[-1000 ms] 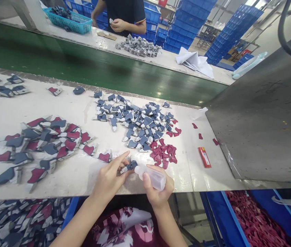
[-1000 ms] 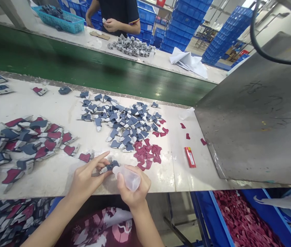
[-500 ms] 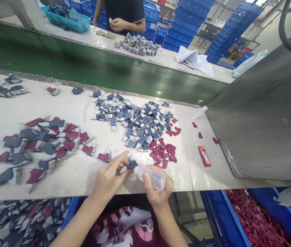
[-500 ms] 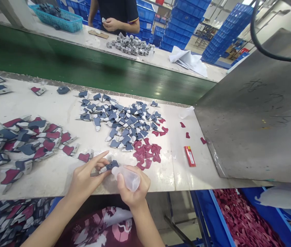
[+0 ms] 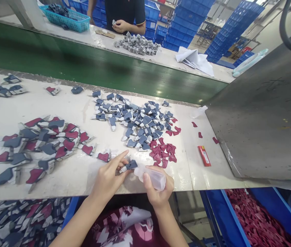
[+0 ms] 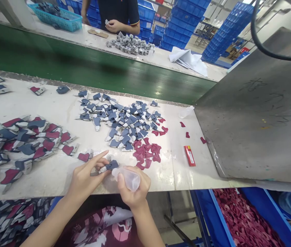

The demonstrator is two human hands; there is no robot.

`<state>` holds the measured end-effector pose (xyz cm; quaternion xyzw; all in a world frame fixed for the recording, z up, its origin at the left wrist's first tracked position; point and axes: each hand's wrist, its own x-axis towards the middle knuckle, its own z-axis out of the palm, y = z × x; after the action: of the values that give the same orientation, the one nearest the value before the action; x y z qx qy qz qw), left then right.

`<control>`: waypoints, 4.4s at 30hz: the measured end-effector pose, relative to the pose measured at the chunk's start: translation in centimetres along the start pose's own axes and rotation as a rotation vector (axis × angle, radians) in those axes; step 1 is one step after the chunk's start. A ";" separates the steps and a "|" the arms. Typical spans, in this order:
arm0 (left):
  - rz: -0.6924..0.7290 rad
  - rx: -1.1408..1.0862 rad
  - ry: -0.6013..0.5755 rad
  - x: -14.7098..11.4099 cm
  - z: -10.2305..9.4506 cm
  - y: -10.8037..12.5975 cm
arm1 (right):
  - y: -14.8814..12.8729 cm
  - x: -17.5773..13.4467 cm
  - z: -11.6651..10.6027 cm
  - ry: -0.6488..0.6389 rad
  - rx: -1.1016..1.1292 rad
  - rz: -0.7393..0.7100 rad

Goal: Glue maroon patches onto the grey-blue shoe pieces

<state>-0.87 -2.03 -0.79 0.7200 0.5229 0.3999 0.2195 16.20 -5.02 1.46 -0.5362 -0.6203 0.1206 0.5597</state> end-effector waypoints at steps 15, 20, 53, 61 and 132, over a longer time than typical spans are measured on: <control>0.023 0.016 0.024 0.2 0.1 0.2 | 1.7 -1.0 -1.1 0.073 -0.029 0.132; -0.052 -0.040 0.014 0.3 0.1 0.2 | 3.1 -0.4 -2.8 0.220 0.044 0.340; -0.702 -0.718 0.124 1.8 0.4 3.3 | 2.3 2.5 -4.5 -0.049 -0.053 0.631; -0.623 -0.665 0.181 1.6 0.5 5.0 | -2.4 2.8 0.2 -0.007 0.492 0.761; -0.457 -0.571 0.163 0.4 -1.2 7.2 | -1.6 2.1 0.1 -0.177 0.632 0.519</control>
<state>2.41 -4.33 5.31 0.4603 0.5534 0.5264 0.4525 15.70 -3.96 3.81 -0.4640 -0.4428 0.4877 0.5922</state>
